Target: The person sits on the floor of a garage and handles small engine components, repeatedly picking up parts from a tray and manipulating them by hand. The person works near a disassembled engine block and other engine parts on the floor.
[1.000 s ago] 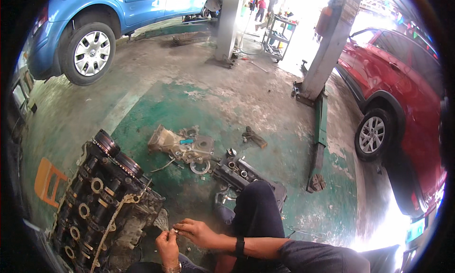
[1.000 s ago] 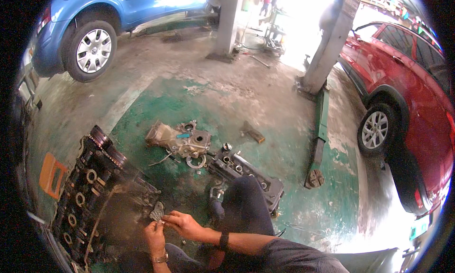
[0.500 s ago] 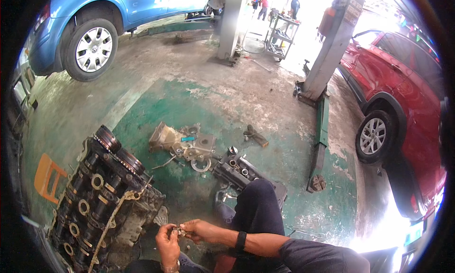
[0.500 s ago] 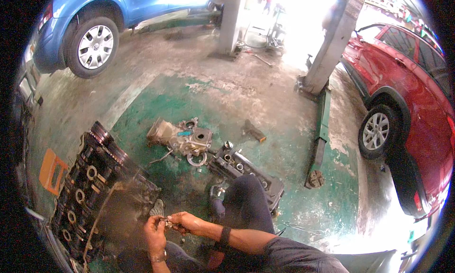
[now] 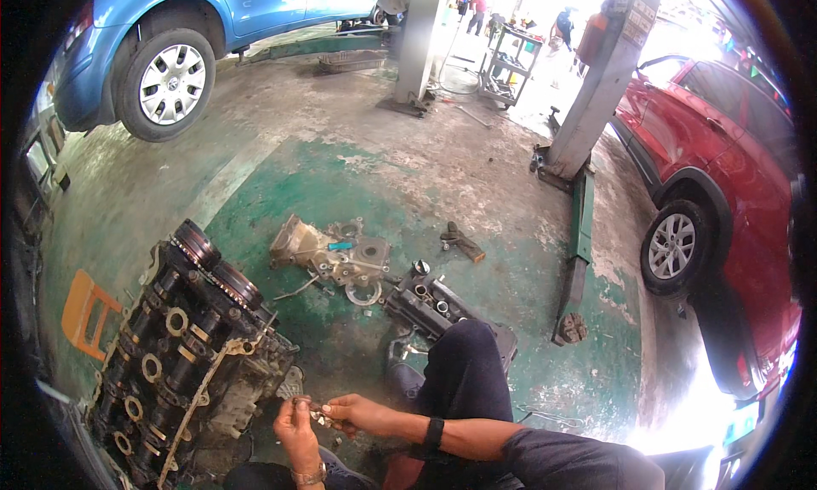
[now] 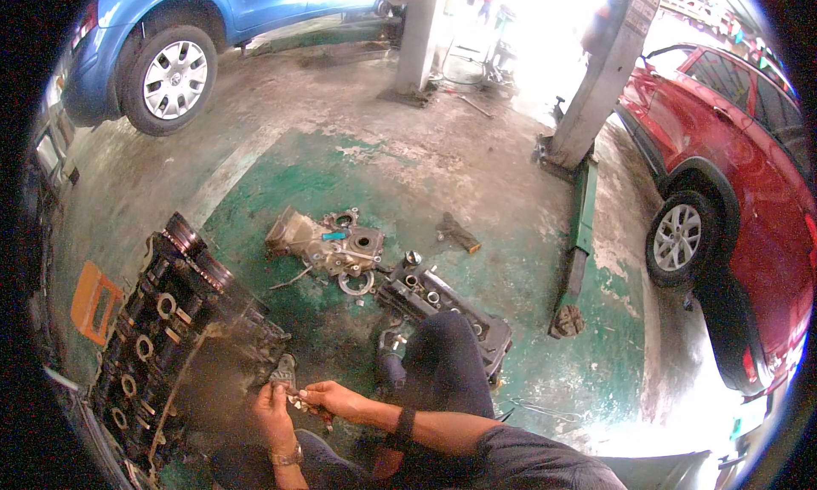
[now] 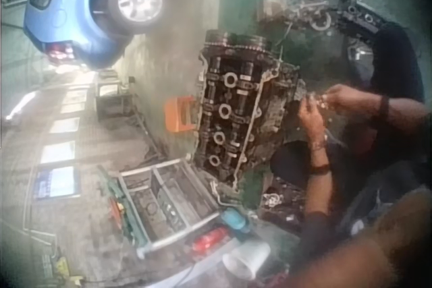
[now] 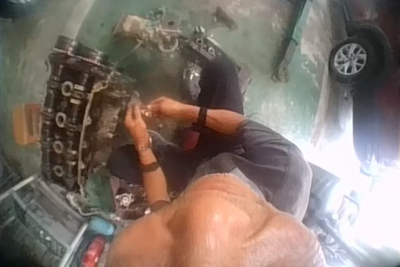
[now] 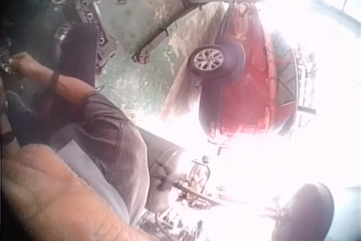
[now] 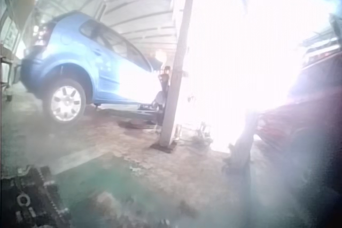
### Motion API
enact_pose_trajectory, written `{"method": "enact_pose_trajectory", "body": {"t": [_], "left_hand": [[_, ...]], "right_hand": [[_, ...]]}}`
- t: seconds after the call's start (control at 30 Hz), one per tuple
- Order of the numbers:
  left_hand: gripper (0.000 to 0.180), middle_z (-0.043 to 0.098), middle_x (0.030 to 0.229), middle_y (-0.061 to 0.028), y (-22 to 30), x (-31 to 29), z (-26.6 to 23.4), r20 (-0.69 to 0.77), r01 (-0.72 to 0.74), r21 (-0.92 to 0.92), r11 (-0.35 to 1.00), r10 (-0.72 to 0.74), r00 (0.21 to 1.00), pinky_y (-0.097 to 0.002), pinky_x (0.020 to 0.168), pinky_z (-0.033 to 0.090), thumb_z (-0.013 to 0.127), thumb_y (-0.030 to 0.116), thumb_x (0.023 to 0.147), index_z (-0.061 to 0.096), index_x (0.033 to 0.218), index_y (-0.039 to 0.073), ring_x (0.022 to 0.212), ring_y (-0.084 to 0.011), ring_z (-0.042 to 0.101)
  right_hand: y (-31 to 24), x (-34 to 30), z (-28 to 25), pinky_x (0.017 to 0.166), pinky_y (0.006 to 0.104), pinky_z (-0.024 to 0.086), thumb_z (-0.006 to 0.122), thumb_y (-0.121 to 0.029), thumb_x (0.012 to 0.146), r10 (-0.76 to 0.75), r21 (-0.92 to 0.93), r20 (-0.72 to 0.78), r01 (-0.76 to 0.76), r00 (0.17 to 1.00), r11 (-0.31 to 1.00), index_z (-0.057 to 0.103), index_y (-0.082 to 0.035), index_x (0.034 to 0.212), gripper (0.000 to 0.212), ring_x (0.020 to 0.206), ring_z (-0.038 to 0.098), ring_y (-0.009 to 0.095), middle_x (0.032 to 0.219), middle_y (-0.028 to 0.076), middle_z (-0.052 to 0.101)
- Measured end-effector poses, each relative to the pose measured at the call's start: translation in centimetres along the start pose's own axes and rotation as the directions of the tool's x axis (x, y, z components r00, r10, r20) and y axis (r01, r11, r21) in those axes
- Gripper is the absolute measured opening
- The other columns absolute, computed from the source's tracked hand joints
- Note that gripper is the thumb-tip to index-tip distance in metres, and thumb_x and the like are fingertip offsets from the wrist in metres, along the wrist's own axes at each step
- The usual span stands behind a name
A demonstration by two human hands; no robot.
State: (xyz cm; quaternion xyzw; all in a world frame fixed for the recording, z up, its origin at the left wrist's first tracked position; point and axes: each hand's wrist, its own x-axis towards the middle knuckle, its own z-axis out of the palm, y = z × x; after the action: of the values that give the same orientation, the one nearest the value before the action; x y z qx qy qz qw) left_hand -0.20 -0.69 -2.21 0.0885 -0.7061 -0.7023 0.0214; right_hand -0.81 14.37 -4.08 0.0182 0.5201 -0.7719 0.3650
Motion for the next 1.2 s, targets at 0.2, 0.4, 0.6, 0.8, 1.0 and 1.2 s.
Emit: {"method": "enact_pose_trajectory", "body": {"t": [0.2,0.4,0.6,0.8,1.0,1.2], "left_hand": [[0.02,0.061,0.073,-0.01,0.8,-0.4,0.4,0.043,0.25,-0.114,0.961,-0.247,0.968,-0.0276,0.047,0.05,0.045,0.013,0.096,0.054,0.086,-0.001,0.048,-0.0159,0.057],[0.019,0.061,0.068,-0.0067,-0.2,-0.6,1.7,0.053,0.103,-0.098,0.99,-0.098,0.994,-0.0275,0.042,0.047,0.046,0.01,0.094,0.059,0.086,-0.002,0.048,-0.0141,0.057],[0.019,0.059,0.063,-0.0052,0.0,-0.3,1.4,0.1,0.284,-0.196,0.939,-0.269,0.958,-0.0266,0.042,0.045,0.051,0.011,0.093,0.061,0.082,0.0,0.047,-0.0124,0.055],[0.016,0.058,0.06,-0.0042,-1.2,0.6,1.6,0.141,0.283,-0.194,0.939,-0.258,0.956,-0.0251,0.039,0.042,0.057,0.012,0.09,0.061,0.079,0.001,0.047,-0.0112,0.053],[0.012,0.06,0.058,-0.0078,-1.6,1.3,2.2,0.301,0.349,-0.16,0.924,-0.291,0.908,-0.0248,0.036,0.04,0.058,0.008,0.087,0.061,0.077,0.001,0.038,-0.013,0.049],[0.011,0.061,0.059,-0.0094,-1.7,0.9,2.6,0.313,0.402,-0.047,0.914,-0.369,0.875,-0.0271,0.035,0.039,0.059,0.007,0.085,0.062,0.078,-0.001,0.035,-0.0135,0.048]], "right_hand": [[0.1,0.4,-0.1,0.063,0.0268,0.047,0.048,-0.028,0.098,-0.289,-0.119,-0.39,0.263,0.875,0.957,0.058,0.0,0.102,0.03,0.072,0.055,0.01,0.08,0.002,0.059],[0.7,-0.3,1.4,0.057,0.0256,0.043,0.051,-0.013,0.096,-0.423,-0.356,-0.197,0.338,0.884,0.871,0.05,-0.002,0.129,0.035,0.066,0.045,0.008,0.075,0.001,0.054],[0.3,-0.4,1.1,0.058,0.0271,0.047,0.054,-0.013,0.094,-0.513,-0.53,-0.2,0.348,0.835,0.773,0.056,0.001,0.118,0.029,0.065,0.052,0.01,0.076,0.006,0.059],[-13.7,-6.8,-4.9,0.065,0.03,0.052,0.055,-0.016,0.09,-0.662,-0.494,-0.433,0.453,0.612,0.742,0.056,-0.001,0.112,0.026,0.073,0.061,0.016,0.085,0.007,0.062],[-40.6,-24.9,-5.7,0.057,0.0281,0.053,0.065,-0.019,0.084,-0.926,-0.906,-0.35,0.199,0.142,0.373,0.011,0.001,0.146,0.084,0.064,0.063,0.017,0.083,0.012,0.067],[-38.7,-28.7,-3.0,0.054,0.0264,0.051,0.062,-0.011,0.085,-0.906,-0.897,-0.422,0.165,-0.039,0.411,0.013,-0.006,0.147,0.079,0.062,0.061,0.014,0.085,0.011,0.066]]}}
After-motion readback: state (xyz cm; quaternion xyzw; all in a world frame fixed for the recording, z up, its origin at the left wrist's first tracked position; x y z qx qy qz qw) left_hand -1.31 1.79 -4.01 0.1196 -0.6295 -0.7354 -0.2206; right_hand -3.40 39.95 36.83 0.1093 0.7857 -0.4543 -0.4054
